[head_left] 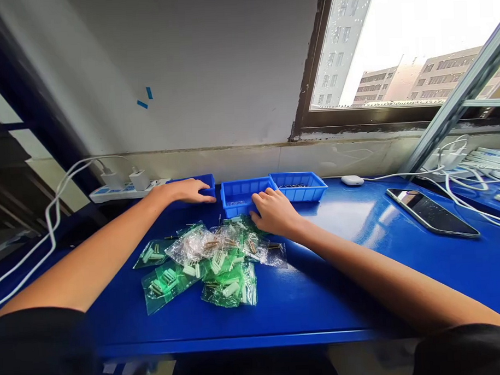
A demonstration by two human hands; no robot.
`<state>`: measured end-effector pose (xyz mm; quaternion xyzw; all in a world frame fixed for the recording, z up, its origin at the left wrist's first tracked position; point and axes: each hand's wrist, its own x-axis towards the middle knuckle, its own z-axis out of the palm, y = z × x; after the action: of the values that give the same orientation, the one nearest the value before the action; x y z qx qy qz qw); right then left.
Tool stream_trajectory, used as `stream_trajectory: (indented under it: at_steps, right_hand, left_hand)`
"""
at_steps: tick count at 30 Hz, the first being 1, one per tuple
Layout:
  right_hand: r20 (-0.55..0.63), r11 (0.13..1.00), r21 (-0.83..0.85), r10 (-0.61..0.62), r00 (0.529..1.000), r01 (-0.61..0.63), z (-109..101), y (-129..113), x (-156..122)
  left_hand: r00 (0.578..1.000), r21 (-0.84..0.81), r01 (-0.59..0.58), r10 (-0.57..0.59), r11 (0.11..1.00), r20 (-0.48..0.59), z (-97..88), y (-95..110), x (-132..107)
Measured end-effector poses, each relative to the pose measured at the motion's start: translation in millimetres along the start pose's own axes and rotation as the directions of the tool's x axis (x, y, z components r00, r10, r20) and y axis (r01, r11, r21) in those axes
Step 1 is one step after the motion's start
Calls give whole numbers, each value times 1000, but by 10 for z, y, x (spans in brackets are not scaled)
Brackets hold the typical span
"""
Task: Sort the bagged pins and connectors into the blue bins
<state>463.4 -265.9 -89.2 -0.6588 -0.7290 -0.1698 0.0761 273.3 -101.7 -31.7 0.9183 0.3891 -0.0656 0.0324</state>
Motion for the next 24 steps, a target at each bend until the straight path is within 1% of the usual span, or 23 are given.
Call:
stream_trajectory:
  at_steps: [1, 2, 3, 4, 6, 7, 10, 12, 13, 14, 15, 18, 19, 20, 22, 24]
  right_hand:
    - [-22, 1000, -9, 3, 1000, -3, 9, -3, -6]
    - [-39, 1000, -15, 7, 999, -8, 18, -7, -9]
    - [-47, 1000, -17, 14, 999, -15, 27, -10, -8]
    - [-49, 1000, -16, 22, 999, -23, 34, -12, -4]
    - [-36, 999, -10, 39, 999, -40, 40, -15, 9]
    - [-24, 999, -7, 46, 999, -46, 38, -15, 17]
    - [12, 999, -1, 52, 999, -52, 17, -15, 34]
    - [36, 999, 0, 49, 998, -49, -3, -17, 42]
    - [48, 999, -1, 46, 998, -46, -13, -18, 48]
    - [60, 999, -2, 44, 997, -44, -21, -20, 56]
    - [71, 999, -3, 41, 997, -41, -28, -23, 66]
    - [88, 1000, -4, 31, 996, -30, -41, -45, 114]
    - [92, 1000, -3, 29, 995, -29, -43, -57, 133]
    - [94, 1000, -2, 28, 995, -28, -46, -70, 152]
    - [99, 999, 0, 32, 995, -33, -48, -95, 181]
    - [101, 999, 0, 38, 994, -38, -47, -110, 197]
  left_hand:
    - [1000, 34, -21, 21, 999, -2, 24, 8, -35]
    - [999, 84, -36, 38, 996, -25, 55, 23, -85]
    - [996, 132, -38, 48, 991, -73, 94, 43, -149]
    - [986, 159, -20, 46, 987, -162, 136, 69, -223]
    - [941, 191, -10, 74, 982, -330, 225, 130, -383]
    - [919, 201, -27, 104, 979, -381, 266, 161, -459]
    - [872, 241, -99, 201, 965, -446, 342, 237, -616]
    - [833, 258, -104, 226, 961, -506, 358, 257, -647]
    - [817, 263, -103, 233, 959, -528, 360, 255, -644]
    - [812, 267, -111, 242, 957, -531, 363, 246, -632]
    - [817, 267, -122, 250, 956, -519, 368, 231, -616]
    - [857, 258, -138, 246, 956, -453, 402, 162, -564]
    - [862, 256, -131, 237, 958, -448, 418, 140, -551]
    - [859, 257, -120, 231, 959, -458, 433, 121, -542]
    - [828, 263, -108, 233, 959, -511, 456, 107, -537]
    - [775, 262, -107, 246, 959, -583, 462, 136, -549]
